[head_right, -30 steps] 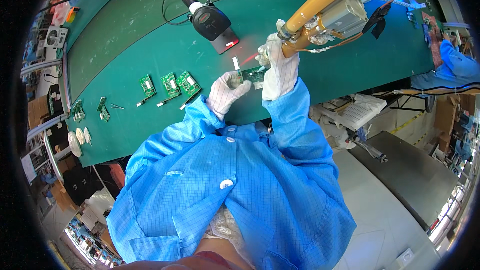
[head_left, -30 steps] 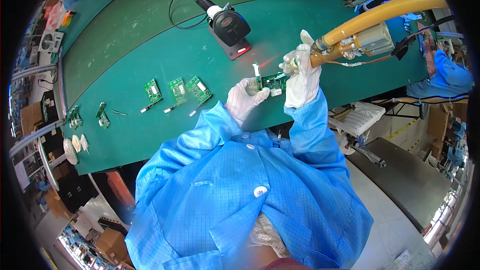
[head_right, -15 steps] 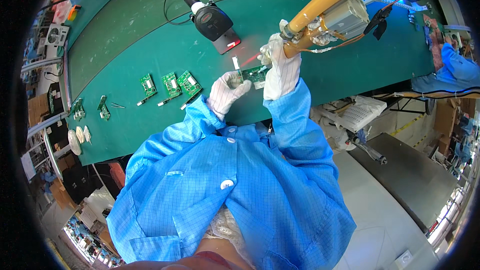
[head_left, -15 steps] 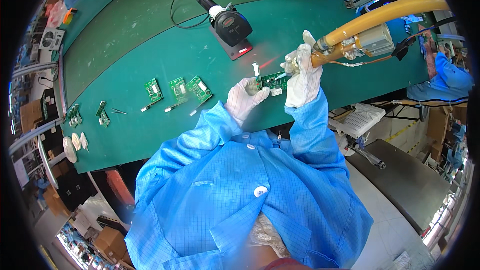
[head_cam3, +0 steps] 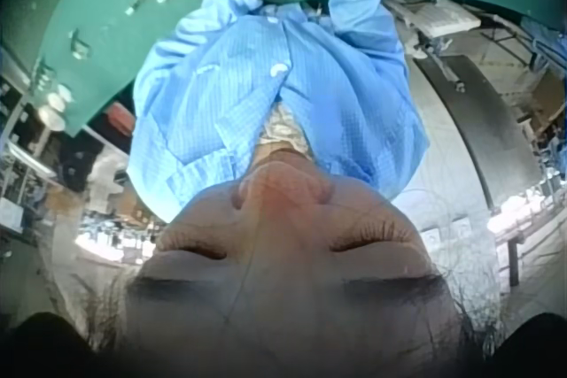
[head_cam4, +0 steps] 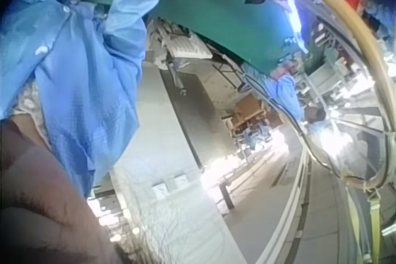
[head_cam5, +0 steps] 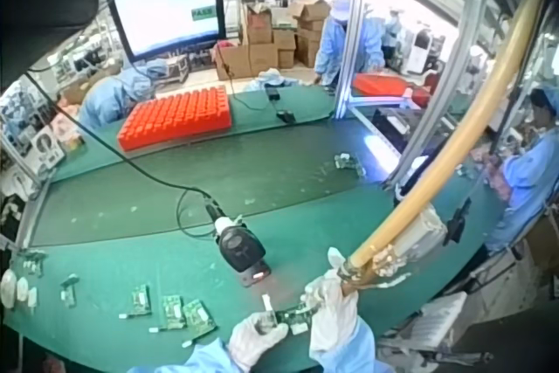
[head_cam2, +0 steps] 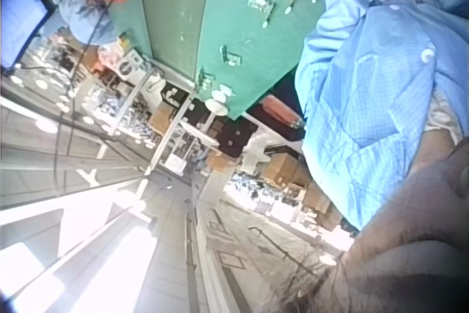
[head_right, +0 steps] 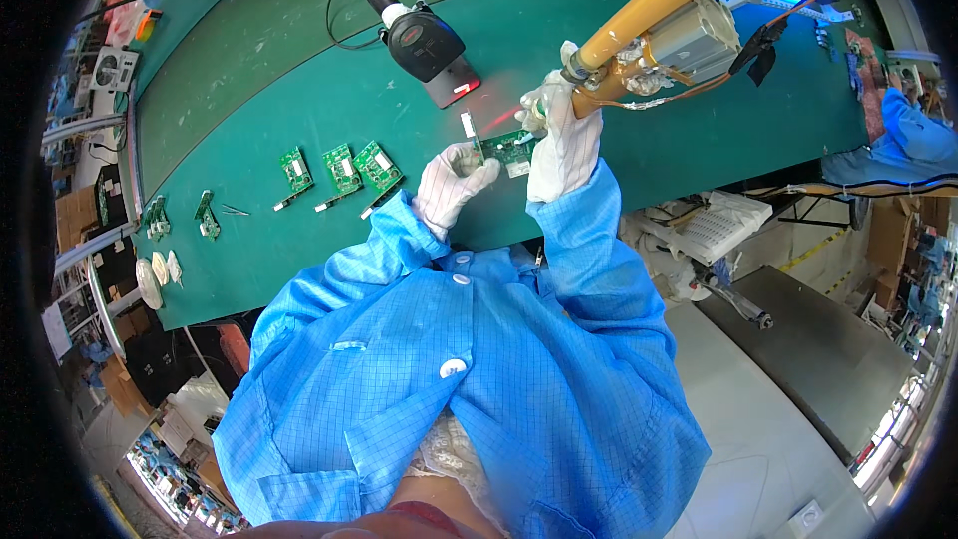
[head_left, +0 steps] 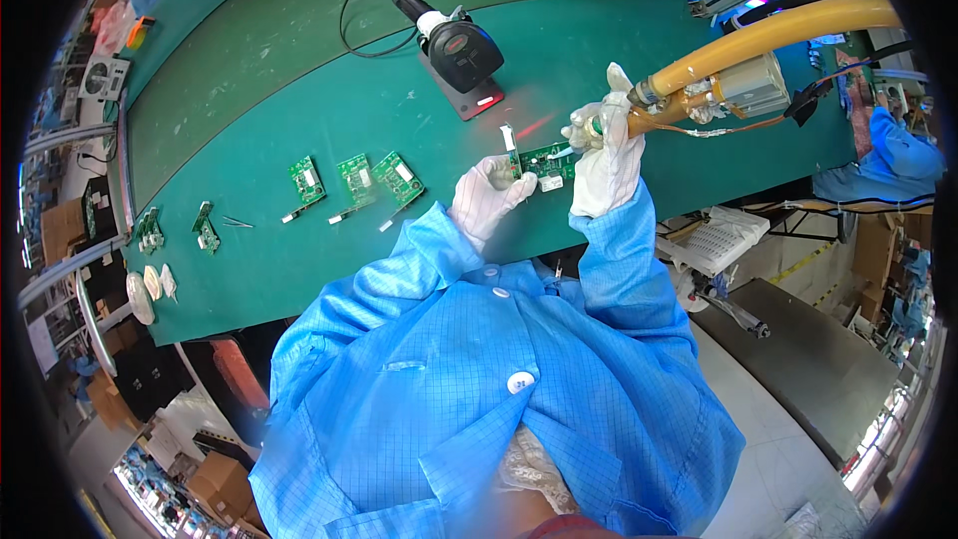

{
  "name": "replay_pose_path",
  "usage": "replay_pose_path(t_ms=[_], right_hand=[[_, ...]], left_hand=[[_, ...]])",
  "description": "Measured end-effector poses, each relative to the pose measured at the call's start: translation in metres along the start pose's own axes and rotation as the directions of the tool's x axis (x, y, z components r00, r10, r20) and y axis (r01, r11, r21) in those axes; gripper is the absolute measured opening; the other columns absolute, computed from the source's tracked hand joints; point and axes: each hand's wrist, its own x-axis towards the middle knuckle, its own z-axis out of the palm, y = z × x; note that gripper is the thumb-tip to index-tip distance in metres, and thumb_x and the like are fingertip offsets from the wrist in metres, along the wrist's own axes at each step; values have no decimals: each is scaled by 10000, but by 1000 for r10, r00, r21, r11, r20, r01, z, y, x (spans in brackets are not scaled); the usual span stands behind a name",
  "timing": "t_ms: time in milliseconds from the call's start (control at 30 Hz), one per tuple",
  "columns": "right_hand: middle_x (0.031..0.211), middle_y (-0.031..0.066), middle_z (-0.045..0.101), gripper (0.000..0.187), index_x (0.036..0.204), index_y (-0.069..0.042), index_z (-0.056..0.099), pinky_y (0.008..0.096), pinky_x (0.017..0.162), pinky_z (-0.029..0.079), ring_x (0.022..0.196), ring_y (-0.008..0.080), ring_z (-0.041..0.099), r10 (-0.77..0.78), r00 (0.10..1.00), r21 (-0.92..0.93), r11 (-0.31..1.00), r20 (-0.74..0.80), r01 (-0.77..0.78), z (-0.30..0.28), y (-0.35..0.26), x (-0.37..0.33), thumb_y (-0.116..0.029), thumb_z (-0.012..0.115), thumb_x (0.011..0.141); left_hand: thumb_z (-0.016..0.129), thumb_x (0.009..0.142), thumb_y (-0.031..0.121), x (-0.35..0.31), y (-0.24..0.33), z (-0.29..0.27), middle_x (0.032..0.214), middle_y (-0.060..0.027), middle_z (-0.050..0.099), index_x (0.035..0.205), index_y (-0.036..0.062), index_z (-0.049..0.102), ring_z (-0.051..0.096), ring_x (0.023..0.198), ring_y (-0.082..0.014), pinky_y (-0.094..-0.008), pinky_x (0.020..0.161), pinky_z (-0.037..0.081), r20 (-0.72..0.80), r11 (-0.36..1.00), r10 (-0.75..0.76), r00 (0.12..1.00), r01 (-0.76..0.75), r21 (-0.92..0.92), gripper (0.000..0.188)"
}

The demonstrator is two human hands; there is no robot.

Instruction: Apply glue or sealant to printed circuit boards at an assembly station.

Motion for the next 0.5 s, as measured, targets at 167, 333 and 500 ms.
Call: replay_pose_path(t_ms=[167, 333, 500], right_hand=[[963, 47, 499, 545, 1390, -60, 351, 276, 665, 499, 781, 129, 531, 25, 1000, 33, 999, 19, -26, 1, 3, -2, -313, 526, 940], [778, 37, 561, 548, 1355, -83, 411, 255, 628, 492, 645, 108, 517, -31, 999, 0, 1000, -25, 31, 11, 0, -2, -408, 537, 933], [775, 29, 560, 567, 1353, -58, 405, 264, 635, 496, 650, 108, 522, -41, 998, -58, 998, -55, 37, 4, -6, 0, -407, 539, 927]], left_hand=[[707, 804, 268, -4, 10, 1, 722, 16, 604, 971, 5, 616, 505, 624, -46, -219, 574, 423, 25, 995, -19, 999, 22, -93, 325], [706, 804, 215, 1, -15, 2, 747, -13, 628, 989, 5, 603, 561, 668, -69, -237, 606, 460, 55, 986, 7, 998, 2, -166, 298], [770, 688, 157, -7, -12, -7, 907, -78, 648, 1033, 58, 614, 628, 835, -203, -324, 740, 502, -125, 751, 467, 876, -318, 579, 391]])
